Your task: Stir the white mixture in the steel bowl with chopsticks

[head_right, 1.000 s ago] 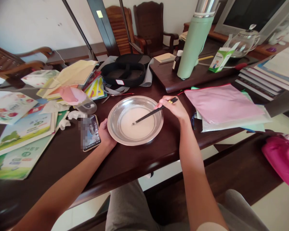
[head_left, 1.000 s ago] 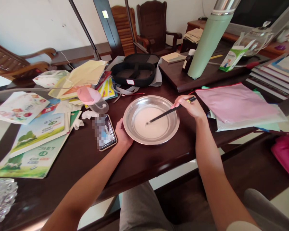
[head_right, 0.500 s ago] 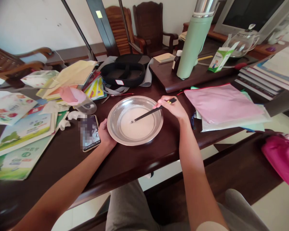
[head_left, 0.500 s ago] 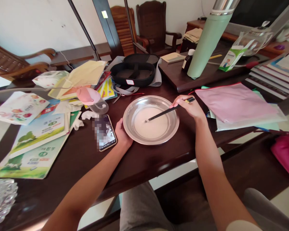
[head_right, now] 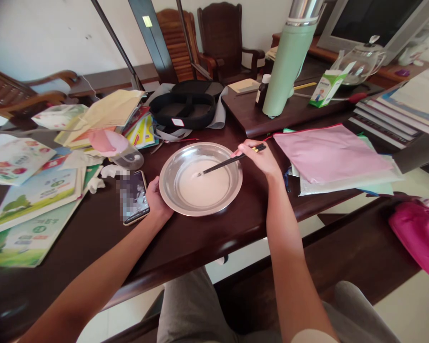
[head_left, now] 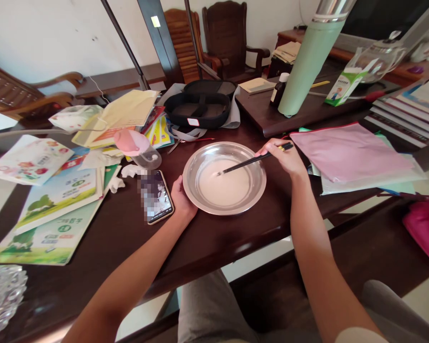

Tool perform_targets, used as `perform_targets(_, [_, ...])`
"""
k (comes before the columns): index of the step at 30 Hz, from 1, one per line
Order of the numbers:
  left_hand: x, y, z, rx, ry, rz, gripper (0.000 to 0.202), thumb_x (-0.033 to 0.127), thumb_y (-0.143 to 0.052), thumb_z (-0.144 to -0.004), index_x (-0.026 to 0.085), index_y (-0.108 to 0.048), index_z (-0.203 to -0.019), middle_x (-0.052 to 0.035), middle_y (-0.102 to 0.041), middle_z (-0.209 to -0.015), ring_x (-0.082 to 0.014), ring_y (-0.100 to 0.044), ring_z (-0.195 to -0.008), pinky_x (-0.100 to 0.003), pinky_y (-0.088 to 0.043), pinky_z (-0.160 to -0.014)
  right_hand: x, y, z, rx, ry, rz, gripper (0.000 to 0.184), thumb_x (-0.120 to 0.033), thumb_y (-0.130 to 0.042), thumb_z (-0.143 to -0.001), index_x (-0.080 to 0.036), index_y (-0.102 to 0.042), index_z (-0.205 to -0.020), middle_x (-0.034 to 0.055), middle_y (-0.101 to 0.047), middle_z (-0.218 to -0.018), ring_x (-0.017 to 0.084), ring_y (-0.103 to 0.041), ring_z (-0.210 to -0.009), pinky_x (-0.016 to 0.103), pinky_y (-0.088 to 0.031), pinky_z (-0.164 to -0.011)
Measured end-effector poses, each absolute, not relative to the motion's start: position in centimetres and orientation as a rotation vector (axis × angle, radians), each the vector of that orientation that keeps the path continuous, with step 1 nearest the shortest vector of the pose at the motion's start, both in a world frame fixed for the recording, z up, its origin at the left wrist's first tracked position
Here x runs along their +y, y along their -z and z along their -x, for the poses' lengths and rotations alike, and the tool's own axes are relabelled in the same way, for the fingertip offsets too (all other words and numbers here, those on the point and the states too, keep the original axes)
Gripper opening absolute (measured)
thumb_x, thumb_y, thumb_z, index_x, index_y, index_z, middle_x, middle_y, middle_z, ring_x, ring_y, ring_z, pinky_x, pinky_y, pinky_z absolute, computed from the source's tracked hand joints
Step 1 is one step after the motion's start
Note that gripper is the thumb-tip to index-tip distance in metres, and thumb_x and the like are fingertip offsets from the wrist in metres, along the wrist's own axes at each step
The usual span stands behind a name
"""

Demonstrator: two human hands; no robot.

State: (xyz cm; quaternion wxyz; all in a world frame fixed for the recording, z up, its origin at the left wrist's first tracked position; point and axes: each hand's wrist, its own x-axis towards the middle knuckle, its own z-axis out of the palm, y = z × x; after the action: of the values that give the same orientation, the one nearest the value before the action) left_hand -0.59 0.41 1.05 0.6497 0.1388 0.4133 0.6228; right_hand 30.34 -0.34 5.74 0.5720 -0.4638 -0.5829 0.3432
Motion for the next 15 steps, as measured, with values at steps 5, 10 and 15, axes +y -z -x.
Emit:
perform_targets(5, [0.4,-1.2,0.6,0.942,-1.409,-0.328,0.024,0.042,-0.076,-0.082,0.023,-0.073,-0.068,-0.0009,-0.079,-0.074,-0.0238,-0.074,-0.075,-0.037,-0.06,-0.085,-0.5,-5.5,-31.4,-1.232,-0.72,1.062,0.057,-0.075,-0.078,-0.086,-0.027,-0.071,-0.055,0.0025,-0.072,-0.058,0.023,-0.072,-0.063,0.041,-0.059,-0.078])
perform_targets(10, [0.3,-1.5,0.5,0.946,-1.398,-0.317,0.024,0.041,-0.074,-0.082,0.023,-0.072,-0.066,-0.0008,-0.078,-0.072,-0.0225,-0.072,-0.071,-0.036,-0.06,-0.082,-0.5,-5.9,-30.1,-1.441,-0.895,1.074,0.054,-0.077,-0.08,-0.083,-0.026,-0.077,-0.065,0.0054,-0.08,-0.07,0.026,-0.079,-0.077,0.041,-0.062,-0.083])
perform_targets(15, [0.2,-1.8,0.4,0.949,-1.401,-0.301,0.024,0.039,-0.072,-0.082,0.023,-0.071,-0.064,-0.0006,-0.078,-0.071,-0.0211,-0.071,-0.068,-0.034,-0.06,-0.076,-0.5,-5.7,-31.0,-1.303,-0.732,1.109,0.052,-0.073,-0.079,-0.086,-0.027,-0.075,-0.064,0.0028,-0.078,-0.067,0.025,-0.078,-0.073,0.043,-0.062,-0.087])
